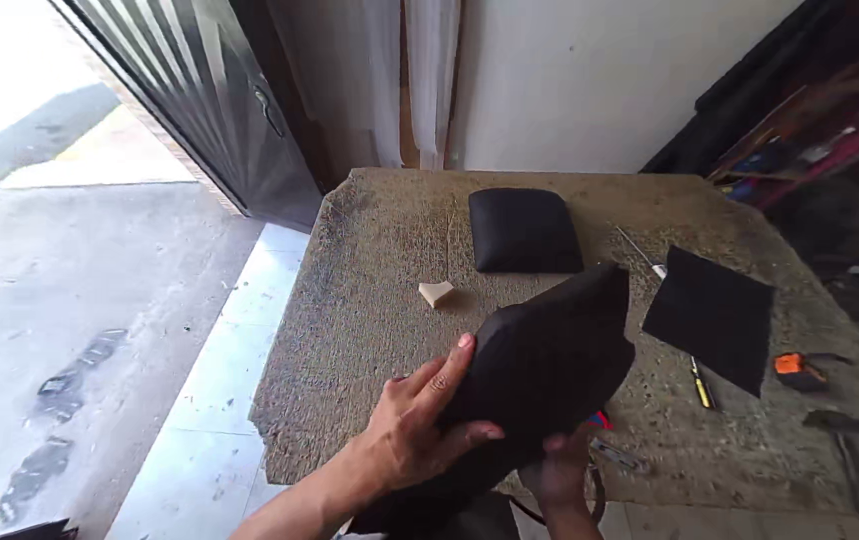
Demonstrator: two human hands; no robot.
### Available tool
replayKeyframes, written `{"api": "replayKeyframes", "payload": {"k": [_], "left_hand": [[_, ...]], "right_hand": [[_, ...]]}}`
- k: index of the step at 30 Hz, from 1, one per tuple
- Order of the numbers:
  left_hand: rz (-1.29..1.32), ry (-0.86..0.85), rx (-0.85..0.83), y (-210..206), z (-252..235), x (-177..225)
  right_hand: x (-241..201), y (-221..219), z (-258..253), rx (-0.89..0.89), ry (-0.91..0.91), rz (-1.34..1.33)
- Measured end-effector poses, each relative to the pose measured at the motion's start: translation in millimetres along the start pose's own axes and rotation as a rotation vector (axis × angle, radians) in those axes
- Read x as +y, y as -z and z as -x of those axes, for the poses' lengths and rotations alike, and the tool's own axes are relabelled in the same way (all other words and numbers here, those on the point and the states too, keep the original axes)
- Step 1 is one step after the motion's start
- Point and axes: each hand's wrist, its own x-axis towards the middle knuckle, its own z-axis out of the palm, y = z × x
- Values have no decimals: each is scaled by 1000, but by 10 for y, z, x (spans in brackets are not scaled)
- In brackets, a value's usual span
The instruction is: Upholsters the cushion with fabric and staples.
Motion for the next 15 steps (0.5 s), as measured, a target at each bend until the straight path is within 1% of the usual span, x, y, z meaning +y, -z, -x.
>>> {"api": "replayKeyframes", "payload": {"k": [2, 4, 7, 9, 13, 15], "left_hand": [[-50, -74, 108, 233, 98, 93], [-67, -106, 194, 487, 274, 171], [-103, -124, 253, 842, 556, 238], [-81, -103, 214, 1051, 635, 261], [39, -10, 47, 1490, 504, 312], [121, 24, 10, 1639, 474, 321]], "right_hand": [[14, -236, 124, -4, 19, -54], [64, -440, 267, -41, 26, -66], [185, -680, 461, -140, 50, -36], [235, -844, 583, -158, 82, 6], [309, -1154, 772, -241, 160, 106], [313, -1239, 854, -272, 185, 125]]}}
